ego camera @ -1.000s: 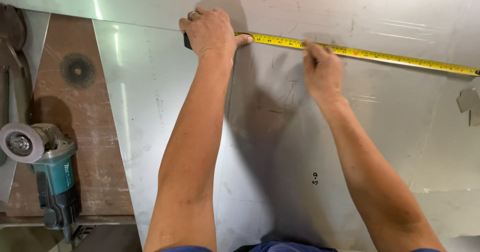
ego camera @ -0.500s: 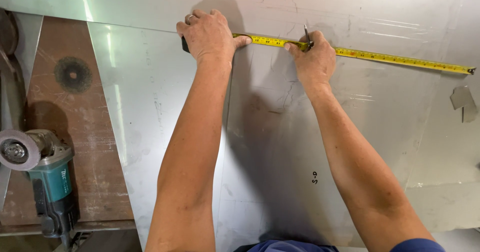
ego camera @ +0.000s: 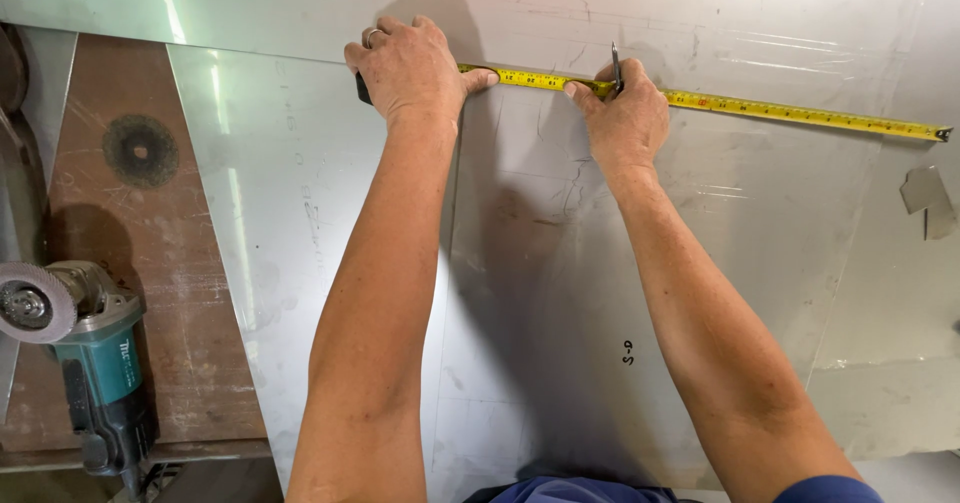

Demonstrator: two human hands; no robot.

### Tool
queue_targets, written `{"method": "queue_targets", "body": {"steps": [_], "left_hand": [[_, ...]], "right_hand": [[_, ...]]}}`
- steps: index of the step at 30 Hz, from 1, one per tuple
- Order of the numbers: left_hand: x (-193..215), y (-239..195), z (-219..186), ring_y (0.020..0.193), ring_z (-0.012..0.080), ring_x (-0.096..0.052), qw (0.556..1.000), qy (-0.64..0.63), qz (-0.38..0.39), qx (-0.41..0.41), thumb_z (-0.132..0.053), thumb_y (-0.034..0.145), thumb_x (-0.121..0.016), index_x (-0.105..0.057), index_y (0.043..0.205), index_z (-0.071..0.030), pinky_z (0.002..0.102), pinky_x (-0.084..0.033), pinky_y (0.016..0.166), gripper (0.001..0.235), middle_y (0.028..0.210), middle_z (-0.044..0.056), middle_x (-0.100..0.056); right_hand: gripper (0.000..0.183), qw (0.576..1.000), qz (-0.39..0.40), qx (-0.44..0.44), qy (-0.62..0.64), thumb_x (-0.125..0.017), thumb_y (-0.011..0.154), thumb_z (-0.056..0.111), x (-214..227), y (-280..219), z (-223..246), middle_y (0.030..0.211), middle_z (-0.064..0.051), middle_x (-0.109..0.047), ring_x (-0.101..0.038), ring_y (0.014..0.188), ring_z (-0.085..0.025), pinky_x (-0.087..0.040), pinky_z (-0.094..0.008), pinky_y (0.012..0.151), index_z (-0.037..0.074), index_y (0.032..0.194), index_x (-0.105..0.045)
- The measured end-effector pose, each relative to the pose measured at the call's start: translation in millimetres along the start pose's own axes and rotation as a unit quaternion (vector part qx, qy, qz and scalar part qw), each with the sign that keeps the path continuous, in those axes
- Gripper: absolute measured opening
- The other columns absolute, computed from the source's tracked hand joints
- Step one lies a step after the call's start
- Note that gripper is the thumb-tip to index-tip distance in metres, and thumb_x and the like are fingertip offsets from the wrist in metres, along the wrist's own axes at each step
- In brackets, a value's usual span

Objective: Measuring and marking dimensions on a metal sheet using a tape measure, a scribe, and a metal square.

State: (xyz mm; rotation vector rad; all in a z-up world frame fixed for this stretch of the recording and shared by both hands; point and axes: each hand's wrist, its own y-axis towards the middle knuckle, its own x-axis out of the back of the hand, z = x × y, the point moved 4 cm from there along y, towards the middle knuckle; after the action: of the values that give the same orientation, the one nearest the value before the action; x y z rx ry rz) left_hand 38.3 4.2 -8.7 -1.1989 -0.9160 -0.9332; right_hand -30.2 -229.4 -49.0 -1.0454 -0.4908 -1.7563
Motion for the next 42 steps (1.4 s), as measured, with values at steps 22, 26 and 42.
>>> {"method": "queue_targets", "body": {"steps": [22, 26, 42], "left_hand": [[-1, 3, -2, 0.097, 0.0291, -0.064, 0.999, 0.032, 0.004, -0.015, -0.097, 0.056, -0.066, -0.068, 0.107, -0.009, 0.046, -0.047, 0.079, 0.102, 0.094, 0.011, -0.065], [1, 1, -3, 0.099, 0.0299, -0.065, 0.999, 0.028, 0.022, -0.02, -0.096, 0.058, -0.066, -0.069, 0.108, -0.008, 0.047, -0.047, 0.082, 0.101, 0.095, 0.011, -0.066], [-3, 2, -3, 0.101, 0.0308, -0.066, 0.999, 0.024, 0.013, -0.021, -0.096, 0.057, -0.066, -0.069, 0.107, -0.008, 0.046, -0.049, 0.082, 0.101, 0.097, 0.012, -0.066]], "right_hand": [[0.03, 0.972, 0.093, 0.213, -0.018, -0.064, 0.095, 0.011, -7, -32, 25, 0.109, -0.013, -0.073, -0.067, 0.098, -0.034, -0.052, -0.046, 0.084, 0.017, 0.122, -0.076], [0.03, 0.975, 0.104, 0.192, -0.042, -0.063, 0.097, 0.012, -4, -33, 32, 0.109, -0.013, -0.073, -0.067, 0.098, -0.034, -0.052, -0.047, 0.085, 0.019, 0.123, -0.076], [0.032, 0.972, 0.13, 0.187, -0.053, -0.063, 0.095, 0.009, -6, -28, 32, 0.112, -0.014, -0.071, -0.065, 0.103, -0.035, -0.05, -0.047, 0.09, 0.019, 0.122, -0.076]]}}
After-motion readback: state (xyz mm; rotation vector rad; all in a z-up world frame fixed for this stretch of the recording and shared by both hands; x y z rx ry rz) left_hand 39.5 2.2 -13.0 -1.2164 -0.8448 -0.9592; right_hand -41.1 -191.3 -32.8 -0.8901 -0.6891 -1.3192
